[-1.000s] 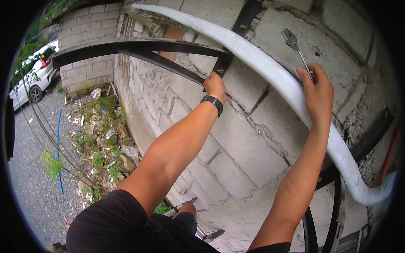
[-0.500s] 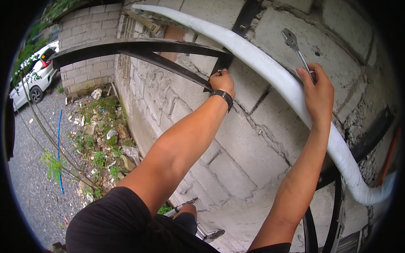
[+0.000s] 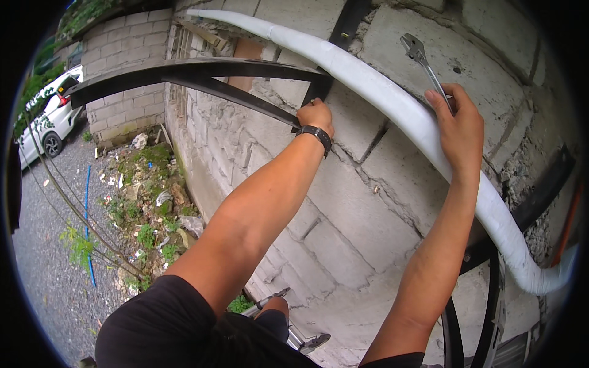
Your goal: The person uses a wrench to tighten bolts on metal brackets mounted on a brick wall. They adjust the position of the brackets and secure them by hand and with the tool.
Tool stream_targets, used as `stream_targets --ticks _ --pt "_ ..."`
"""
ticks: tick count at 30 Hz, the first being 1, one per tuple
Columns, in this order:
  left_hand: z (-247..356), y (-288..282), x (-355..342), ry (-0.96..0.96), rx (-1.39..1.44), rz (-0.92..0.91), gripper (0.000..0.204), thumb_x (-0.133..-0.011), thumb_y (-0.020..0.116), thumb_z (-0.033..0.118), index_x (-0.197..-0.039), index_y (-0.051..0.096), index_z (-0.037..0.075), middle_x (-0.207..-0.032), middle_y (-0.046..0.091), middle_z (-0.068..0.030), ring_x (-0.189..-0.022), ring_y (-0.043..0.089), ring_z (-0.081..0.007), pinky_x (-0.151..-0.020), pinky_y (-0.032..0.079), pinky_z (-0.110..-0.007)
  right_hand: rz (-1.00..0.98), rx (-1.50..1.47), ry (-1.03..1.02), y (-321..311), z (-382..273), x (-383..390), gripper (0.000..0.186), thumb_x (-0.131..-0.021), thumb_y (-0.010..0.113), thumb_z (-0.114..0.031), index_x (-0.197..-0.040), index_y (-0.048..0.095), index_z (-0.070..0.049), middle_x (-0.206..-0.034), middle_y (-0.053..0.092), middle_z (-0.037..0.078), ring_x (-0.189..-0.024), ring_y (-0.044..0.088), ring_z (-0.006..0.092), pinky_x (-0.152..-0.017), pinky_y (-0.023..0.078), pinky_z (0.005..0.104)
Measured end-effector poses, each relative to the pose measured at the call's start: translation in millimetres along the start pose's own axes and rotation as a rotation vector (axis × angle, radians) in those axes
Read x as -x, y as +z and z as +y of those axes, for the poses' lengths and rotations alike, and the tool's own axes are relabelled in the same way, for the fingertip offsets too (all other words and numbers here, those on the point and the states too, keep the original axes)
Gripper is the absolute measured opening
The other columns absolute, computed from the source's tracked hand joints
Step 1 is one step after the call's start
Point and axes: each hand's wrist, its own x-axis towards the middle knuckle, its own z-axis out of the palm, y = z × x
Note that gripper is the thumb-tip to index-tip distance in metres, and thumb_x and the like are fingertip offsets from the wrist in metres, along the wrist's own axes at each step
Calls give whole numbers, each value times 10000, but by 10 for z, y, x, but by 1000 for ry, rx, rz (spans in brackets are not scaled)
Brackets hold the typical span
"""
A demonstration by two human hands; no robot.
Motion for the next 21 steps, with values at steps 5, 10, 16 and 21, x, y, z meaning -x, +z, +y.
stream_targets --ticks 5,10,16,21 --pt "18 21 41 -2 -2 50 323 -1018 608 175 -1075 688 -133 -1117 726 -268 -998 722 -337 -863 542 -395 5 -8 1 4 17 7 376 -950 735 -393 -1086 717 -43 -716 616 42 -673 512 132 -635 414 305" --pt "155 9 215 -57 -25 56 356 -1015 613 197 -1092 675 -145 -1161 710 -292 -1052 720 -363 -904 547 -397 8 6 22 -7 36 21 371 -947 740 -380 -1092 719 -39 -729 641 56 -683 542 139 -652 433 307" --pt "240 -22 294 -81 -12 54 376 -1006 618 212 -1106 667 -147 -1163 707 -294 -1061 716 -368 -913 546 -401 0 -12 14 -15 19 15 363 -950 739 -368 -1097 718 -37 -752 665 70 -690 555 146 -662 442 310" --pt "187 -70 218 -78 87 0 335 -995 592 193 -1069 682 -121 -1106 719 -263 -973 712 -335 -865 541 -395 -5 -19 18 -13 2 4 358 -952 736 -364 -1093 717 -36 -761 673 72 -700 562 145 -669 446 312"
